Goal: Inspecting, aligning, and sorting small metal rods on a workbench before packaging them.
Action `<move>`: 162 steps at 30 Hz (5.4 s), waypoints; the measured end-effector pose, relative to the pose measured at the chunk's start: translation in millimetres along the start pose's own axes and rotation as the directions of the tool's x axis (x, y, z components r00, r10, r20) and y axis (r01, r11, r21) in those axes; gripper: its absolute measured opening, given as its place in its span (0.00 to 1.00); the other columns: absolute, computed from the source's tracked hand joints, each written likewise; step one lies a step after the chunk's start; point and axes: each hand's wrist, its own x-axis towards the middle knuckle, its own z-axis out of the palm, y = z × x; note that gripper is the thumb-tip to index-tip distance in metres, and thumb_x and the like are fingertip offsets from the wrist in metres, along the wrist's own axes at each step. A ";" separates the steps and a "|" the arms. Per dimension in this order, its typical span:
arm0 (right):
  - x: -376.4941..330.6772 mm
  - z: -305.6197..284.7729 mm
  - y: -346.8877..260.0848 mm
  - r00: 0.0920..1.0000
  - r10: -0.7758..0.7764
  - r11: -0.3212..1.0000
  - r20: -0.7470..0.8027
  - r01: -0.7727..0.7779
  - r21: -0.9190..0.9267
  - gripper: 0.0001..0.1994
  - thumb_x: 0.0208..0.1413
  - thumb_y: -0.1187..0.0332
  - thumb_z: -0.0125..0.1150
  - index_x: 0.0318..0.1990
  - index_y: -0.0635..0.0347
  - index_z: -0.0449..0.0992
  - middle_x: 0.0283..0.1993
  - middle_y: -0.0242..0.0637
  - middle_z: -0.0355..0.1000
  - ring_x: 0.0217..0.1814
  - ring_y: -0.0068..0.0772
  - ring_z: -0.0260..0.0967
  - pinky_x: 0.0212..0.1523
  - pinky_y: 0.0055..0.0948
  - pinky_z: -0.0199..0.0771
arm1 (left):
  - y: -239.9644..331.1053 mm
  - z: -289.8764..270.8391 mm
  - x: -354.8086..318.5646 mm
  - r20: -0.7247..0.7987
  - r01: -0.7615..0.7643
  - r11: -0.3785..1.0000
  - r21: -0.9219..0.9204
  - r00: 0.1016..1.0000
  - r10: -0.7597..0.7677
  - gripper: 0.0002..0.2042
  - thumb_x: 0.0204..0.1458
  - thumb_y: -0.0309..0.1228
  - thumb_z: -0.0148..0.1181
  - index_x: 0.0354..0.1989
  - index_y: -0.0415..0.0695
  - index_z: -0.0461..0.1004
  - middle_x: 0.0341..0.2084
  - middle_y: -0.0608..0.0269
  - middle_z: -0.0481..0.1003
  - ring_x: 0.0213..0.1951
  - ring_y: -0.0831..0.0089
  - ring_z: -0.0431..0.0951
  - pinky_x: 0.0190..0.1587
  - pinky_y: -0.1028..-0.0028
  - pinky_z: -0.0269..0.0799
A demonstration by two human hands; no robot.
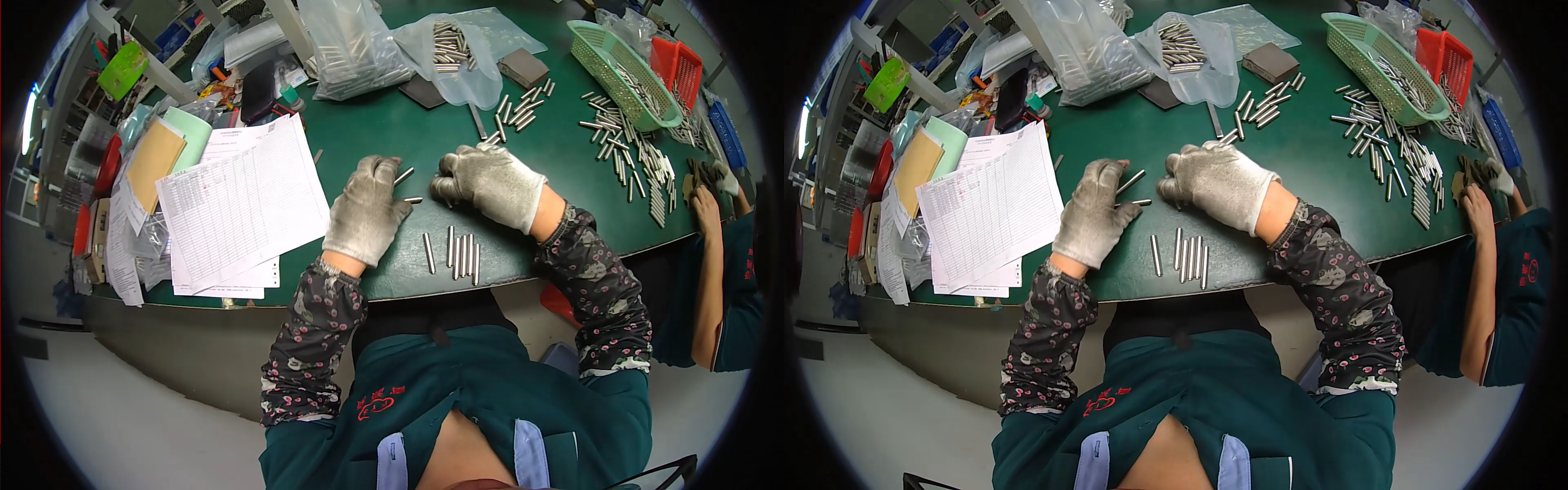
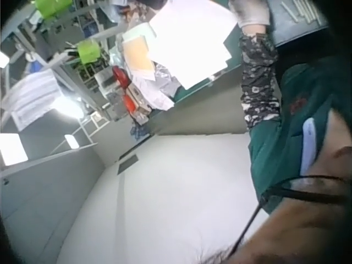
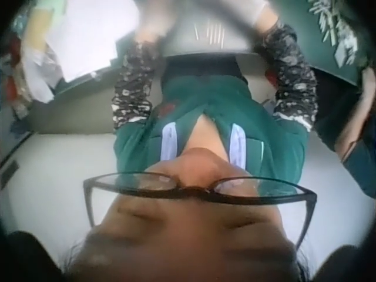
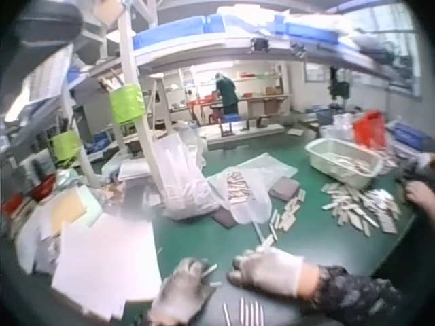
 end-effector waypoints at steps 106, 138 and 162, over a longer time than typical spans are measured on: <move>-57.2 -1.1 -63.9 0.878 0.468 0.784 0.101 -0.465 0.412 0.31 0.34 0.57 0.71 0.50 0.56 0.72 0.42 0.49 0.67 0.43 0.50 0.69 0.43 0.39 0.71 | 33.5 -4.2 -45.9 0.260 -0.125 0.987 -0.100 0.954 0.147 0.29 0.35 0.41 0.70 0.49 0.45 0.71 0.43 0.57 0.69 0.44 0.59 0.74 0.43 0.65 0.74; -75.5 1.6 82.2 0.832 0.545 0.837 -0.106 -0.534 0.117 0.19 0.43 0.80 0.50 0.44 0.55 0.75 0.38 0.43 0.72 0.41 0.46 0.70 0.43 0.36 0.71 | 32.8 -0.3 -47.6 0.157 -0.169 0.971 -0.166 0.968 0.195 0.27 0.36 0.40 0.68 0.46 0.41 0.71 0.39 0.54 0.70 0.40 0.58 0.75 0.41 0.65 0.74; -80.1 -18.8 -37.4 0.930 0.337 0.859 0.149 -0.368 0.356 0.34 0.33 0.49 0.69 0.51 0.55 0.72 0.37 0.44 0.69 0.39 0.49 0.69 0.40 0.41 0.69 | 39.5 -4.3 -48.9 0.204 -0.178 0.984 -0.005 0.963 0.175 0.32 0.28 0.41 0.73 0.47 0.47 0.73 0.41 0.55 0.70 0.41 0.57 0.74 0.42 0.62 0.72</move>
